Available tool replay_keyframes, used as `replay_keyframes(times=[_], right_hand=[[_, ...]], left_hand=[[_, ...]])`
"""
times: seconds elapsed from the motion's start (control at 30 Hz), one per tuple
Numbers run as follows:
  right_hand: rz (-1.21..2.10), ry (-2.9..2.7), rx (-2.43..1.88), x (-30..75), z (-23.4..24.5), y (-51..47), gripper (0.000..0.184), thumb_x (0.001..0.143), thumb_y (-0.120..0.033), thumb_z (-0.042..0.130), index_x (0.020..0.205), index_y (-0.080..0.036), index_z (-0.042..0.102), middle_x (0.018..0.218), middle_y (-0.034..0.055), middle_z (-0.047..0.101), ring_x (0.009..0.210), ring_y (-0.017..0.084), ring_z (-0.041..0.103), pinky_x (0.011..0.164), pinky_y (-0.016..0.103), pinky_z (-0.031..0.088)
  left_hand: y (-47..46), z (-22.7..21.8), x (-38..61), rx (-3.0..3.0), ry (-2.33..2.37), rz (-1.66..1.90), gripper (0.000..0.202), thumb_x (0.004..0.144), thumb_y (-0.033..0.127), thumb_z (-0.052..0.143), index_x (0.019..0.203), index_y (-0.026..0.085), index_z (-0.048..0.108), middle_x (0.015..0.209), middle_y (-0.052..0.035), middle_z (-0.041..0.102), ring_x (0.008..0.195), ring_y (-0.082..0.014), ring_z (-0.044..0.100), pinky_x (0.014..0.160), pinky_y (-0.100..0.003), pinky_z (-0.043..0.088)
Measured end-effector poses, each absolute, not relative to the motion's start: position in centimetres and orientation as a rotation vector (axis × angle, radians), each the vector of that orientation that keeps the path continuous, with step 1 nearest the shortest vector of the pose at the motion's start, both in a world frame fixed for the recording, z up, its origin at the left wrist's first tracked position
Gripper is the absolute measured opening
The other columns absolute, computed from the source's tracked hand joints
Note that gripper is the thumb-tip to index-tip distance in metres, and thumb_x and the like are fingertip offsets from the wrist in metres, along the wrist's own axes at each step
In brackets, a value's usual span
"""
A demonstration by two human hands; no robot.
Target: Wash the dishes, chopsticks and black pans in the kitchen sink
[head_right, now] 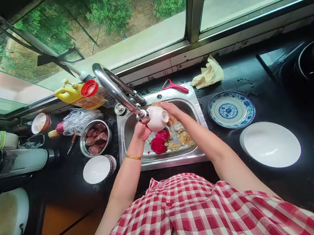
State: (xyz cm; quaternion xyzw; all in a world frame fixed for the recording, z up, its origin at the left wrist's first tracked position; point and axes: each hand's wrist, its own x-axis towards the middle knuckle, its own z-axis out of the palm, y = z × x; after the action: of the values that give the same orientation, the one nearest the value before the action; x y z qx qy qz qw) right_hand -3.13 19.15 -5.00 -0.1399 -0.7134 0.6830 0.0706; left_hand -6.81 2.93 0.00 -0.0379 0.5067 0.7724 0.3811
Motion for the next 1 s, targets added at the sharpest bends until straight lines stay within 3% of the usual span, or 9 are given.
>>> replay_keyframes(times=[0.17, 0.27, 0.37, 0.5, 0.7, 0.83, 1.0], right_hand=[[1.619, -2.0, -0.62, -0.9, -6.7, 13.7, 0.048, 0.096, -0.038, 0.033, 0.138, -0.021, 0.048, 0.145, 0.0064, 0.044, 0.135, 0.02, 0.036, 0.114, 0.039, 0.026], [1.37, -2.227, -0.45, -0.3, -6.8, 13.1, 0.044, 0.095, -0.036, 0.037, 0.133, -0.023, 0.054, 0.145, 0.0087, 0.041, 0.135, 0.025, 0.034, 0.113, 0.043, 0.026], [1.21, -2.499, -0.306, 0.3, -6.6, 14.5, 0.039, 0.093, -0.028, 0.042, 0.126, -0.021, 0.062, 0.131, 0.0136, 0.05, 0.121, 0.027, 0.045, 0.105, 0.044, 0.034], [1.174, -2.667, -0.194, 1.8, -6.3, 15.6, 0.034, 0.092, -0.023, 0.043, 0.114, -0.022, 0.069, 0.102, 0.0105, 0.057, 0.097, 0.023, 0.052, 0.09, 0.038, 0.043], [0.978, -2.768, -0.186, 3.1, -5.4, 15.7, 0.04, 0.086, -0.011, 0.045, 0.119, -0.022, 0.066, 0.119, 0.0136, 0.051, 0.103, 0.026, 0.044, 0.089, 0.039, 0.039], [1.031, -2.873, -0.186, 3.2, -5.0, 15.5, 0.032, 0.09, -0.016, 0.044, 0.105, -0.022, 0.072, 0.106, 0.011, 0.056, 0.096, 0.023, 0.047, 0.086, 0.035, 0.041], [0.991, -2.887, -0.314, 3.1, -4.5, 16.4, 0.034, 0.091, -0.017, 0.042, 0.108, -0.021, 0.071, 0.117, 0.0131, 0.056, 0.104, 0.026, 0.048, 0.091, 0.037, 0.039]], left_hand=[[3.4, -0.6, -7.7, -0.194, 1.245, 2.193, 0.028, 0.089, 0.026, 0.049, 0.106, 0.012, 0.065, 0.108, -0.0102, 0.069, 0.11, -0.0206, 0.06, 0.1, -0.036, 0.045], [2.9, -1.3, -7.7, -0.198, 1.297, 2.236, 0.026, 0.086, 0.025, 0.051, 0.105, 0.012, 0.064, 0.105, -0.009, 0.069, 0.107, -0.0194, 0.062, 0.1, -0.036, 0.045], [2.1, -1.7, -7.5, -0.189, 1.365, 2.206, 0.026, 0.082, 0.026, 0.058, 0.102, 0.011, 0.064, 0.102, -0.0094, 0.07, 0.105, -0.02, 0.062, 0.099, -0.037, 0.045], [1.8, -2.1, -6.7, -0.193, 1.394, 2.151, 0.027, 0.077, 0.026, 0.063, 0.098, 0.01, 0.065, 0.101, -0.0101, 0.07, 0.1, -0.0211, 0.064, 0.097, -0.038, 0.046], [1.7, -1.5, -5.8, -0.18, 1.389, 2.067, 0.026, 0.072, 0.024, 0.067, 0.095, 0.011, 0.068, 0.102, -0.0104, 0.071, 0.109, -0.0251, 0.062, 0.098, -0.038, 0.046], [1.8, -1.2, -5.5, -0.232, 1.443, 2.039, 0.025, 0.073, 0.025, 0.067, 0.094, 0.012, 0.068, 0.1, -0.0094, 0.072, 0.109, -0.0254, 0.062, 0.098, -0.038, 0.046], [2.0, -1.6, -5.2, -0.234, 1.42, 2.03, 0.025, 0.07, 0.024, 0.07, 0.092, 0.012, 0.068, 0.096, -0.0093, 0.072, 0.101, -0.0241, 0.065, 0.094, -0.037, 0.048]])
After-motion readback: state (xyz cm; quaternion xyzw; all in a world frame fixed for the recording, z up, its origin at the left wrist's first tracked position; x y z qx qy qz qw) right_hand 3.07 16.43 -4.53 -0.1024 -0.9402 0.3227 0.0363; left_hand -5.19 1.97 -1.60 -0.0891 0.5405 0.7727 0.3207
